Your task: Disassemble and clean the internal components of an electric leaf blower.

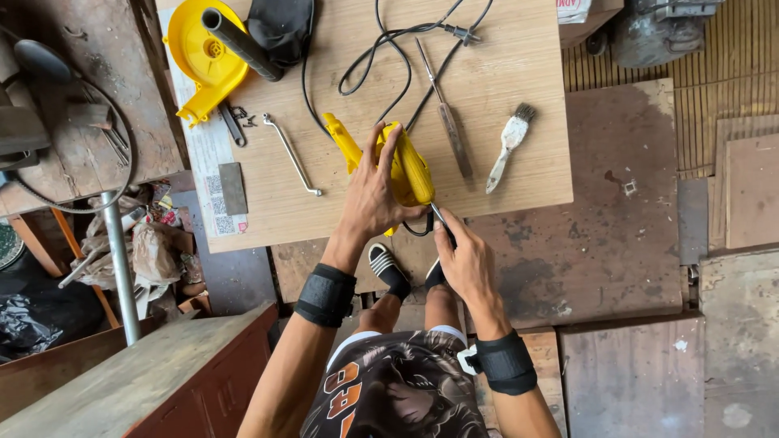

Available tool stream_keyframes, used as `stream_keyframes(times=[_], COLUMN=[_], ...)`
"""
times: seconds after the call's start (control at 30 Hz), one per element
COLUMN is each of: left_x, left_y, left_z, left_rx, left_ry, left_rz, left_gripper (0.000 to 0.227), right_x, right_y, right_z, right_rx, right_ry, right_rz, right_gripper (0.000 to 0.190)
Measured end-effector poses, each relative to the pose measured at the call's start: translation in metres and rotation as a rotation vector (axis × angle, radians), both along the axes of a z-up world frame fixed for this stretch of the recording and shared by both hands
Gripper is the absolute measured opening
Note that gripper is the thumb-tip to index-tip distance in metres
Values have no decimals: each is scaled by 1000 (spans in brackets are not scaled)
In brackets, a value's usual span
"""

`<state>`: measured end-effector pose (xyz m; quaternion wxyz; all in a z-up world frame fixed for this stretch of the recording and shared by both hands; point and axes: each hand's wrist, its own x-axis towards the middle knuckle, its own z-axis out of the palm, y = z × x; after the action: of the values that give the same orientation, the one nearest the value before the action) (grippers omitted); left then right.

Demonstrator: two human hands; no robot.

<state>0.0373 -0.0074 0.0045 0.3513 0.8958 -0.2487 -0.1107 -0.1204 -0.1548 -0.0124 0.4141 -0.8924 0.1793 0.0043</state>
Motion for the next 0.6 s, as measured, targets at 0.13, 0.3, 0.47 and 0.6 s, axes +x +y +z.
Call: stream_keyframes(times=[0.13, 0.3, 0.47, 0.6], left_x=[0, -2, -2, -3], left_y=[1, 2, 2, 2], left_z=[1, -1, -2, -1], left_rx=[-32, -80, -76, -79], left_ry=[-11, 15, 58, 75], left_rz=[1, -14, 0, 9], left_gripper=[140, 137, 138, 137], right_x=[11, 12, 14, 15], right_y=[1, -12, -11, -16], right_z=[17, 7, 8, 2], right_rx=[-75, 201, 119, 117], right_ry=[51, 107, 202, 88], right_rz=[47, 34, 130, 180], right_gripper=[39, 39, 38, 36])
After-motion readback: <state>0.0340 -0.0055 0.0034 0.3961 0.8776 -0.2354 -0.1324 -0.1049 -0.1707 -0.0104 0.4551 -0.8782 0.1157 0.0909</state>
